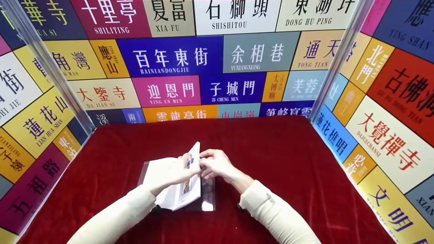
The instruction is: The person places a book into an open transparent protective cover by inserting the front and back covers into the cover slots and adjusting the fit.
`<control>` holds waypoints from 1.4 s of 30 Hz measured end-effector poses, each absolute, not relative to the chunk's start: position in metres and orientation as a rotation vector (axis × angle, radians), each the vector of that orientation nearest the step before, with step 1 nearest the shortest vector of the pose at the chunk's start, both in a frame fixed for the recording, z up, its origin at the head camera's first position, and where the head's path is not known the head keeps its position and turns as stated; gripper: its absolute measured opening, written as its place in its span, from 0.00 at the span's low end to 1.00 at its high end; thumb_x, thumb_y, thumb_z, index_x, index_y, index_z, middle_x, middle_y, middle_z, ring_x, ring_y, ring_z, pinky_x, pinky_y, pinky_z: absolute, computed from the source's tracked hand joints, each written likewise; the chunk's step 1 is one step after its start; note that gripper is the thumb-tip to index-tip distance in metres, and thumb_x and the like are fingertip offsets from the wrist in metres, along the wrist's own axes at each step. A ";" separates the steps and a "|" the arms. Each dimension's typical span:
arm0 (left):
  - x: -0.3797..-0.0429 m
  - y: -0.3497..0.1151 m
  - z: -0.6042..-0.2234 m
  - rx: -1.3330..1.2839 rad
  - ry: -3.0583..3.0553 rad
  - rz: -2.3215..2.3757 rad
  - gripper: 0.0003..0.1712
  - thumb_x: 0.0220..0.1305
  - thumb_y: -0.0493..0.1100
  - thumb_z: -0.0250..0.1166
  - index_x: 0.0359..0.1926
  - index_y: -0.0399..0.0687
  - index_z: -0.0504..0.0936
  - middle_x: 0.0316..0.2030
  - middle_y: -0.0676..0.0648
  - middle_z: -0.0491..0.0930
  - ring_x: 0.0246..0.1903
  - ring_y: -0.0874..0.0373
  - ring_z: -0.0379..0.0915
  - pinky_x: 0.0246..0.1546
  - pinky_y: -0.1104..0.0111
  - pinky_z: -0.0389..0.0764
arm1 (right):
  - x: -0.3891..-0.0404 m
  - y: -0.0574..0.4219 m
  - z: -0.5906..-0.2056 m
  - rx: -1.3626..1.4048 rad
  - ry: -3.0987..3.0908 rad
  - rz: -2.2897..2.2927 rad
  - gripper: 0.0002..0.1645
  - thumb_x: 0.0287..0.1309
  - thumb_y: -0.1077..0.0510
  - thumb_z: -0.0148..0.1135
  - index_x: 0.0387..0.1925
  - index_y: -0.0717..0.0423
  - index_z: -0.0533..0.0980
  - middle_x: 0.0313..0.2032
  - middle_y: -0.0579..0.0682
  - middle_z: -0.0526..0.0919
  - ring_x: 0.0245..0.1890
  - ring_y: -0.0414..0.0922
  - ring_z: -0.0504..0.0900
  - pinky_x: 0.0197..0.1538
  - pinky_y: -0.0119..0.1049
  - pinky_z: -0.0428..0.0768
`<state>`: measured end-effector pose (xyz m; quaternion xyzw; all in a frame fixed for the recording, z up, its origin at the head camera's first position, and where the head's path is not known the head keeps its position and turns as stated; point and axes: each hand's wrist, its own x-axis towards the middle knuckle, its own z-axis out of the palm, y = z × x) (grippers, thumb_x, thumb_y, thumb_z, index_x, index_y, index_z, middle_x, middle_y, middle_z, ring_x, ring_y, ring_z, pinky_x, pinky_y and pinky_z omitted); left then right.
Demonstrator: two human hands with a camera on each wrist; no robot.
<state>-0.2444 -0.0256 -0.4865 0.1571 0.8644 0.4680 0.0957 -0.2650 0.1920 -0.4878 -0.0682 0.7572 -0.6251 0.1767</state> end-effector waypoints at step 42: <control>-0.249 -0.072 -0.491 0.188 2.317 1.535 0.53 0.73 0.66 0.71 0.84 0.42 0.62 0.75 0.37 0.77 0.62 0.46 0.82 0.60 0.44 0.89 | -0.266 0.154 -0.506 -0.184 1.820 -1.965 0.32 0.77 0.60 0.66 0.75 0.69 0.72 0.41 0.43 0.94 0.36 0.38 0.92 0.40 0.32 0.92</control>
